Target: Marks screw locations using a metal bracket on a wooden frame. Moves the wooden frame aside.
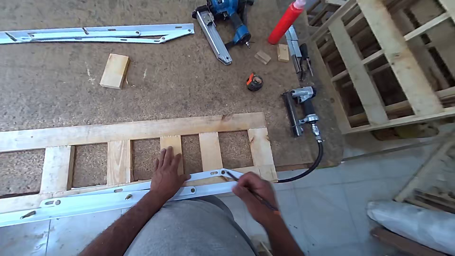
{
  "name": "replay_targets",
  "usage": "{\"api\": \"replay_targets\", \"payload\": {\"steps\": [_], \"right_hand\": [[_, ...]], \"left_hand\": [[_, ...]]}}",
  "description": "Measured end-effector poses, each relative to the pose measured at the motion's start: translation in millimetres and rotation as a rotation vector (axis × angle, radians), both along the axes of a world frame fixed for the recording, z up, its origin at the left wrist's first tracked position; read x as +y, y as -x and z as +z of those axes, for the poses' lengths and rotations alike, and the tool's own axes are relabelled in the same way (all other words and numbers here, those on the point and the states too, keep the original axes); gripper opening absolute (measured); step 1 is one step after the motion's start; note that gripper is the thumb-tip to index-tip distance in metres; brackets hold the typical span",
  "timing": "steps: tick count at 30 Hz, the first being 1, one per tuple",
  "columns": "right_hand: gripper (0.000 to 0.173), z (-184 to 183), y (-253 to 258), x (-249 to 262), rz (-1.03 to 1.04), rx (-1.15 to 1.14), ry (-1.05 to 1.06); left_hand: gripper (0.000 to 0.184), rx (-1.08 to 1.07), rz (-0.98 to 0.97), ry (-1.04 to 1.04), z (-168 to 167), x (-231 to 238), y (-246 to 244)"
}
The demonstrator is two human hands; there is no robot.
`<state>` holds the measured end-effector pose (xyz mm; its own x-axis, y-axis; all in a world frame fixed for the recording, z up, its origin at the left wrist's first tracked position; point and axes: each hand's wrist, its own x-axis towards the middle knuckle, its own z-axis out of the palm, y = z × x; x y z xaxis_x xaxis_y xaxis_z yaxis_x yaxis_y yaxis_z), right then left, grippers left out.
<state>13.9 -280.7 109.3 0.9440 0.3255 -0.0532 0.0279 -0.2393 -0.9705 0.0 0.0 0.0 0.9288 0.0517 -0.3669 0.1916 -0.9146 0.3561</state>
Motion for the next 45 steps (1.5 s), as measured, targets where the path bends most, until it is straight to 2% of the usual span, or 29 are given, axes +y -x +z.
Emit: {"api": "replay_targets", "payload": {"steps": [2,4,10,16,26,29,32,34,39,45], "right_hand": [[0.034,-41.5,7.8,16.7,-0.106,-0.012,0.149],[0.031,-64.6,14.0,24.3,-0.149,0.0,0.23],[0.021,-88.8,20.3,31.2,-0.152,0.01,0.289],[0.019,-102.0,21.3,32.1,-0.188,0.003,0.285],[0.019,-106.5,22.5,34.3,-0.123,-0.036,0.306],[0.018,-101.0,8.5,25.0,-0.113,0.18,0.244],[0.016,-86.2,-14.6,23.5,-0.083,0.38,0.328],[0.019,-78.8,-26.7,27.9,-0.064,0.424,0.412],[0.024,-68.1,-36.3,36.9,-0.056,0.415,0.578],[0.019,-84.1,-30.9,26.3,0.059,0.32,0.441]], "left_hand": [[0.084,0.023,0.027,-0.01,2.0,-1.5,-2.1],[0.088,0.048,0.055,-0.018,6.7,-3.8,-4.1],[0.091,0.095,0.068,-0.071,12.9,-9.5,-8.5],[0.093,0.098,0.066,-0.112,11.5,-12.1,-7.8],[0.092,0.106,0.062,-0.126,11.0,-13.1,-6.2],[0.092,0.113,0.062,-0.129,10.4,-13.7,-6.5],[0.091,0.106,0.065,-0.129,9.4,-13.3,-6.1],[0.09,0.109,0.063,-0.125,9.9,-13.1,-5.9],[0.089,0.097,0.064,-0.106,8.0,-11.1,-5.7],[0.089,0.105,0.068,-0.101,8.4,-12.0,-6.0]]}}
